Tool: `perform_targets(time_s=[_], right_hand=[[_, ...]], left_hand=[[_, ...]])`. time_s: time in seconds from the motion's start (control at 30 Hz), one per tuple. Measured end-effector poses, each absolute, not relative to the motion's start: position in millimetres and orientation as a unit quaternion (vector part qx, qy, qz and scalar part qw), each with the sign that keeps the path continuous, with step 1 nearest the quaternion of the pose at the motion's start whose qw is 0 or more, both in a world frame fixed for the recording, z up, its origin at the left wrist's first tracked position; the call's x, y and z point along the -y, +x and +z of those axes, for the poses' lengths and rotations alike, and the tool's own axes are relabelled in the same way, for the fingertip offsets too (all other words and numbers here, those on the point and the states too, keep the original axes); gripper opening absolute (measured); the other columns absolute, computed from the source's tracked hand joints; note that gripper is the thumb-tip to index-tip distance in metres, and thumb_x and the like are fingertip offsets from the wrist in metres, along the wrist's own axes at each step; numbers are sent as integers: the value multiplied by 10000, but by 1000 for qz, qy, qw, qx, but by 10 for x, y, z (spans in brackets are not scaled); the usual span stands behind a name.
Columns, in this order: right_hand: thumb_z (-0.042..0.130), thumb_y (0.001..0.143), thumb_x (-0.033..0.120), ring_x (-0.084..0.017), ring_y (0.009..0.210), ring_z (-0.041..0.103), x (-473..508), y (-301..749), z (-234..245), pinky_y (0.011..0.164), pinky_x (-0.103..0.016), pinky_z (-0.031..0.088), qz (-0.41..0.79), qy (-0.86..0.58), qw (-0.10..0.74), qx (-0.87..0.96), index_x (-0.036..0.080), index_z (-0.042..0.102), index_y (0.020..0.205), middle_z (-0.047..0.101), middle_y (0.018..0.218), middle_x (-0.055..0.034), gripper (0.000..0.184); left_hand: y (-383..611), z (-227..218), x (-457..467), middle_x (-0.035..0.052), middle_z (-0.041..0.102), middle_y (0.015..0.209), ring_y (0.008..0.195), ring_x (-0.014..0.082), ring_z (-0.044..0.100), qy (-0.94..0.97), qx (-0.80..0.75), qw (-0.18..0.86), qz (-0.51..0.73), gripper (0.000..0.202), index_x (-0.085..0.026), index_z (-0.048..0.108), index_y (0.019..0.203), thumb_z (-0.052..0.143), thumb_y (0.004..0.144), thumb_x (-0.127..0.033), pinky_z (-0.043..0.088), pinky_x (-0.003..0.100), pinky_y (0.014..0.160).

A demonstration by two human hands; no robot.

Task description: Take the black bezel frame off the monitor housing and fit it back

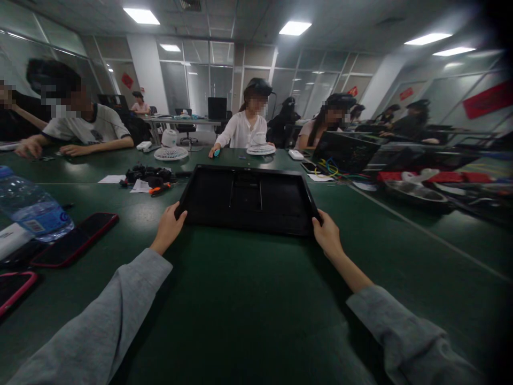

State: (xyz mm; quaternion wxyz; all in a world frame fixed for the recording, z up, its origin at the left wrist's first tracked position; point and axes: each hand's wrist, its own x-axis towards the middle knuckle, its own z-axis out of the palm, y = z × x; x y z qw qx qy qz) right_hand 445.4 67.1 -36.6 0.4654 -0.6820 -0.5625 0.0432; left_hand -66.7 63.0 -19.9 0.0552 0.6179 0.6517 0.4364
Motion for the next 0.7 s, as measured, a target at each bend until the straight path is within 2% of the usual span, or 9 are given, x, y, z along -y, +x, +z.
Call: perform_targets(time_s=[0.17,0.3,0.57,0.7], right_hand=[[480,870,363,-303,1199,607,-680,4474,-369,1076,-493,430,58,-678,480,554,138,611,1339,651,1307,-170,536],[511,862,352,-288,1208,610,-688,4479,-366,1086,-481,427,68,-675,501,537,166,627,1326,660,1308,-145,513],[481,860,326,-308,1194,626,-648,4529,-360,1070,-509,444,91,-694,480,528,147,597,1379,660,1314,-154,560],[467,863,349,-314,1144,652,-569,4555,-328,1054,-505,462,59,-696,456,552,146,629,1338,686,1255,-157,541]], left_hand=[[-720,-232,-683,149,643,1370,1279,292,598,583,-659,127,458,451,-159,627,1335,598,899,-271,458,471,1105],[-734,-214,-684,139,699,1285,1164,276,667,566,-655,153,477,474,-158,647,1326,600,858,-215,501,463,1054],[-697,-159,-492,144,712,1225,1005,253,704,571,-690,107,431,499,-143,648,1301,615,811,-230,548,409,933],[-729,-183,-407,163,705,1202,1017,259,696,576,-701,90,410,491,-111,642,1292,600,825,-255,541,407,933]])
